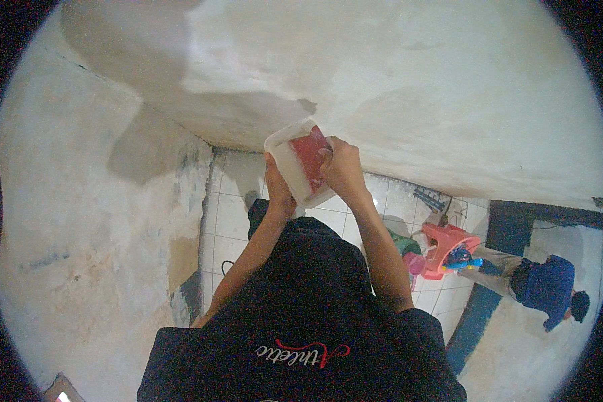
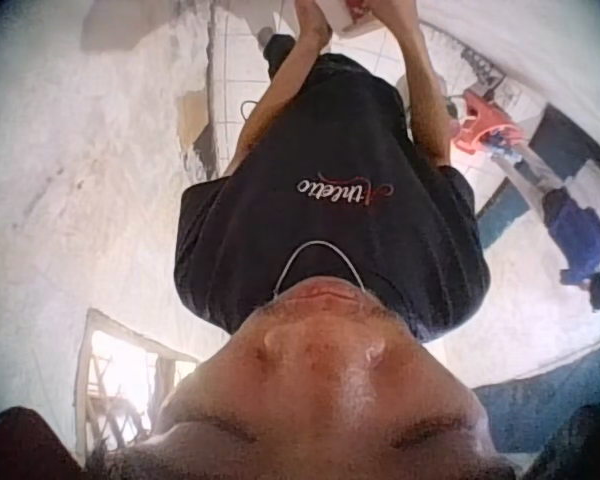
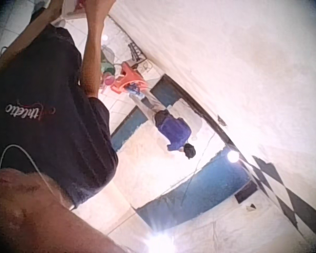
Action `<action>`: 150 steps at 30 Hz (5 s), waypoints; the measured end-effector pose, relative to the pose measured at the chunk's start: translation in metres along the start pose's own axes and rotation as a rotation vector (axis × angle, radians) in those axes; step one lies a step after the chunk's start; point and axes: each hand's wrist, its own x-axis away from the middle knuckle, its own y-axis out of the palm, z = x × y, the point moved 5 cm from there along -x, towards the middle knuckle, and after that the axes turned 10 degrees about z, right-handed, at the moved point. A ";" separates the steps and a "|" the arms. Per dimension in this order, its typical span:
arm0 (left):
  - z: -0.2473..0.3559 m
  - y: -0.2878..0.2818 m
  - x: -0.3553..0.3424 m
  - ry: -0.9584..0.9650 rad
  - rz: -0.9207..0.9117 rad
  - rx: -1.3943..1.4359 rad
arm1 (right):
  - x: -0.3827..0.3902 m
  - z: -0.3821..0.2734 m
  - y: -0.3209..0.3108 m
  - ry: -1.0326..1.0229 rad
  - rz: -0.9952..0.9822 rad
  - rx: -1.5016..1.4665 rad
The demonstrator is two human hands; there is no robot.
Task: The person patches a wall by scoopng filler material from a container and applying it to the wall surface with a putty knife.
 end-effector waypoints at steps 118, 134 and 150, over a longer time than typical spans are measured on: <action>-0.055 0.064 0.017 -0.245 -0.223 -0.115 | 0.054 0.120 -0.156 0.713 0.356 -1.563; -0.061 0.041 0.014 -0.209 -0.297 -0.011 | -0.070 0.124 -0.361 0.359 0.281 -1.338; -0.045 0.024 0.026 -0.263 -0.289 -0.021 | -0.013 0.169 -0.242 0.597 0.247 -1.439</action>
